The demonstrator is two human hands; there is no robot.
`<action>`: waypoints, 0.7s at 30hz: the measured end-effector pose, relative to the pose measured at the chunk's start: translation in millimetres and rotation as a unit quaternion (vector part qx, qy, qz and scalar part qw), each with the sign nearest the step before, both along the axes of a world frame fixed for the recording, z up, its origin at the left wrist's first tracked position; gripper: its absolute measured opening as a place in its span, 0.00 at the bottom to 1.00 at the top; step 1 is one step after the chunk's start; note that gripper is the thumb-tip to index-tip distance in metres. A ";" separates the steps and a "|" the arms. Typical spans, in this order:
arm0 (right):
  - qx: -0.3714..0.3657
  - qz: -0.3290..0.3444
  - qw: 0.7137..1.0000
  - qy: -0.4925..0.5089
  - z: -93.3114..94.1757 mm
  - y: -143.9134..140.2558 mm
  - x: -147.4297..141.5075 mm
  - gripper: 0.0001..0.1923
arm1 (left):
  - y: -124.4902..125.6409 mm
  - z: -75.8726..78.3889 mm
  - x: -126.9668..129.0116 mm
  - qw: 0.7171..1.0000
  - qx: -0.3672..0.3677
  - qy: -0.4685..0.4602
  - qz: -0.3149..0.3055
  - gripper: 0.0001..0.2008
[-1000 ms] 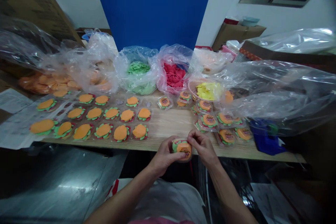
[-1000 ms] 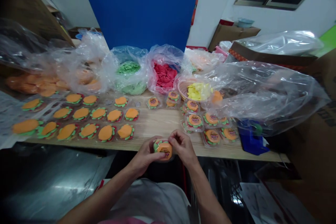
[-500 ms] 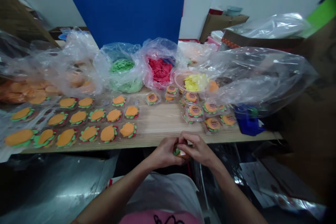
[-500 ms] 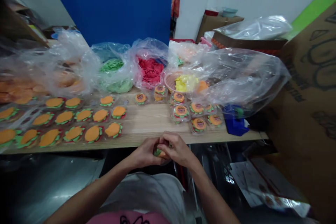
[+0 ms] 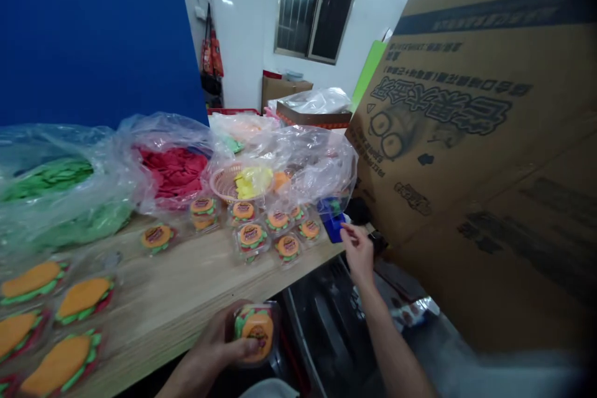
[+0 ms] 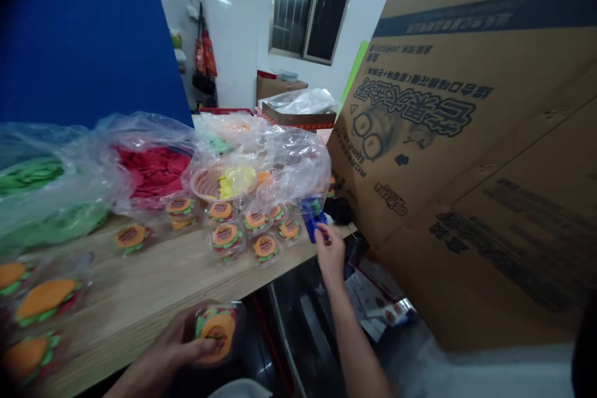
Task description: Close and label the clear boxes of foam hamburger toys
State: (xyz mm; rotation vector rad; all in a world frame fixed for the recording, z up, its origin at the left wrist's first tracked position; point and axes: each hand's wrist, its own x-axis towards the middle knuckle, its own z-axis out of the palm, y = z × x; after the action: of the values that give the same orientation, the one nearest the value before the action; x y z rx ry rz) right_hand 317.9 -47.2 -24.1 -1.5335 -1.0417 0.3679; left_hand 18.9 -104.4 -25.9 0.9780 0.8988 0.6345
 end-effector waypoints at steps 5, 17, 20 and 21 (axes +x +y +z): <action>-0.033 -0.040 0.998 0.042 -21.5 39.6 62.6 0.13 | -4.1 2.8 7.3 0.987 -0.106 -0.064 0.106 0.27; 0.019 -0.071 0.978 0.197 -44.1 28.7 40.3 0.17 | 8.8 4.7 -0.2 0.924 -0.246 -0.151 0.250 0.21; 0.030 -0.066 0.974 0.216 -45.4 19.2 32.1 0.17 | 9.2 10.2 0.4 0.906 -0.225 -0.175 0.312 0.11; 0.031 -0.059 0.973 0.223 -45.0 17.4 30.0 0.16 | 9.5 11.3 0.0 0.898 -0.222 -0.186 0.331 0.10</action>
State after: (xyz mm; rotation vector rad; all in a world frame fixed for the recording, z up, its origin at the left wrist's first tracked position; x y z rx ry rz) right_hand 347.9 -29.8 -69.2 -1.3658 -0.6009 0.5608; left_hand 18.9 -94.9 -14.6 0.1008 0.9677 1.0887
